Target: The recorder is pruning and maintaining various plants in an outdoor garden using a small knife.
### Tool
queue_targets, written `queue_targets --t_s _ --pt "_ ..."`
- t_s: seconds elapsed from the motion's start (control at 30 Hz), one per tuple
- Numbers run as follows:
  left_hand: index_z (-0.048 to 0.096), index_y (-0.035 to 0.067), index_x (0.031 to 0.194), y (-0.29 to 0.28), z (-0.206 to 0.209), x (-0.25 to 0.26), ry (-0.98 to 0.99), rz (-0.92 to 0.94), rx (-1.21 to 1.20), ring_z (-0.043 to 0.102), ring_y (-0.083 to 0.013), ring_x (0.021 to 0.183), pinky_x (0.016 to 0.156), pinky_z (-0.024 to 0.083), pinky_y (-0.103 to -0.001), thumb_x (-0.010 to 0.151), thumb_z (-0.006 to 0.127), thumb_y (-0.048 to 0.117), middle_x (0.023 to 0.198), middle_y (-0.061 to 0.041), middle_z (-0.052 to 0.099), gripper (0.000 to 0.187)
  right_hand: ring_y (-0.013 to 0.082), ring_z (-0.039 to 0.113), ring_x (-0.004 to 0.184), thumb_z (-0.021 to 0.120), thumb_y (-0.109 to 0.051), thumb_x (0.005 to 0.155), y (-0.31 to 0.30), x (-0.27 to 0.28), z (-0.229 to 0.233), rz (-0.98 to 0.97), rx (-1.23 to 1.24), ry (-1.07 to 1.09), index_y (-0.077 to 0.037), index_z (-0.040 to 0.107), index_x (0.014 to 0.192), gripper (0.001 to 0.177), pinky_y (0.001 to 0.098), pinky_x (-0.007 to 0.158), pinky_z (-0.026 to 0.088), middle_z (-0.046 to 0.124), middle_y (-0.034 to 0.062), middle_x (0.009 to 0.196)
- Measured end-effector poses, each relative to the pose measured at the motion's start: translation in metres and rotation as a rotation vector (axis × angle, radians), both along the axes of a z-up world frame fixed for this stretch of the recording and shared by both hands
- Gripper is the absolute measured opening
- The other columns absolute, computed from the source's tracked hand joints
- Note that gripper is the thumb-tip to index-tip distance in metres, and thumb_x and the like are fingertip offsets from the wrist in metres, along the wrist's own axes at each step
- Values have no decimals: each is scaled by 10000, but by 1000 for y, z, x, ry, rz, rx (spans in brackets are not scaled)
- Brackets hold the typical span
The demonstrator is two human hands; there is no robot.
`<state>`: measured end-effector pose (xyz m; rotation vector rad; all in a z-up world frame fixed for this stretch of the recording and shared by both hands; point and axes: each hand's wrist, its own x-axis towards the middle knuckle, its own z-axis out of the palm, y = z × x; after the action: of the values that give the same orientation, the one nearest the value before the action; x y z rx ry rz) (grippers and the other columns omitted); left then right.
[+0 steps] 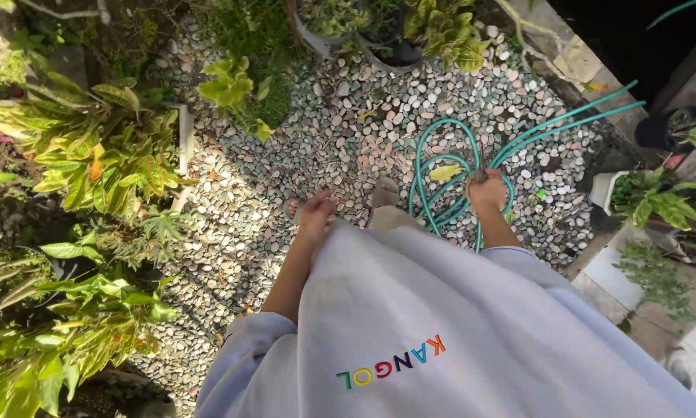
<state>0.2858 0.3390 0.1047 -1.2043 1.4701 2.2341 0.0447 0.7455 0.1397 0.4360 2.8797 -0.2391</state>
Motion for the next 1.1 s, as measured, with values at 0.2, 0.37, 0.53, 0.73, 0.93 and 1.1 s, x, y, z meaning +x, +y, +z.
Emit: queue_targets --t_s 0.2,0.37,0.53,0.73,0.93,1.1 --pt "534 -3 1328 74 73 21 -428 -621 -825 649 -432 1078 885 519 -510 877 714 451 1173 -244 664 665 259 739 814 822 -243 797 75 39 -63 -137 -802 -629 -78 590 1254 539 432 718 607 748 149 1004" --pt "576 107 1312 140 -1 17 -369 -1037 -719 689 -397 1096 965 532 -496 995 516 405 1153 -204 722 439 216 737 973 744 -289 919 136 108 -192 546 -672 -659 -125 808 1158 296 370 898 565 799 103 1084" --pt "575 124 1341 177 57 -51 -343 -1314 -750 702 -411 1077 965 538 -505 1100 356 357 1154 -229 715 401 209 728 981 766 -223 892 153 134 -163 408 -816 -569 -91 750 1173 310 350 879 569 774 108 1083" --pt "722 108 1106 190 3 -70 -57 -943 -683 678 -395 1059 952 529 -473 1038 376 295 1198 -184 714 399 203 736 893 798 -183 896 156 119 -90 85 -796 -647 -44 677 1202 356 339 779 584 768 137 1031" --pt "726 54 1110 234 68 -134 -70 -1004 -520 706 -354 1049 928 541 -431 979 517 425 1136 -198 732 446 158 741 901 739 -208 905 198 143 -92 182 -913 -756 -93 719 1242 357 311 783 579 775 90 1059" --pt "731 9 1112 249 80 -136 -111 -1048 -380 728 -320 1040 909 550 -397 930 633 535 1085 -209 747 565 154 732 885 754 -226 897 183 116 -33 93 -890 -744 -79 716 1239 374 312 771 573 775 98 1051"
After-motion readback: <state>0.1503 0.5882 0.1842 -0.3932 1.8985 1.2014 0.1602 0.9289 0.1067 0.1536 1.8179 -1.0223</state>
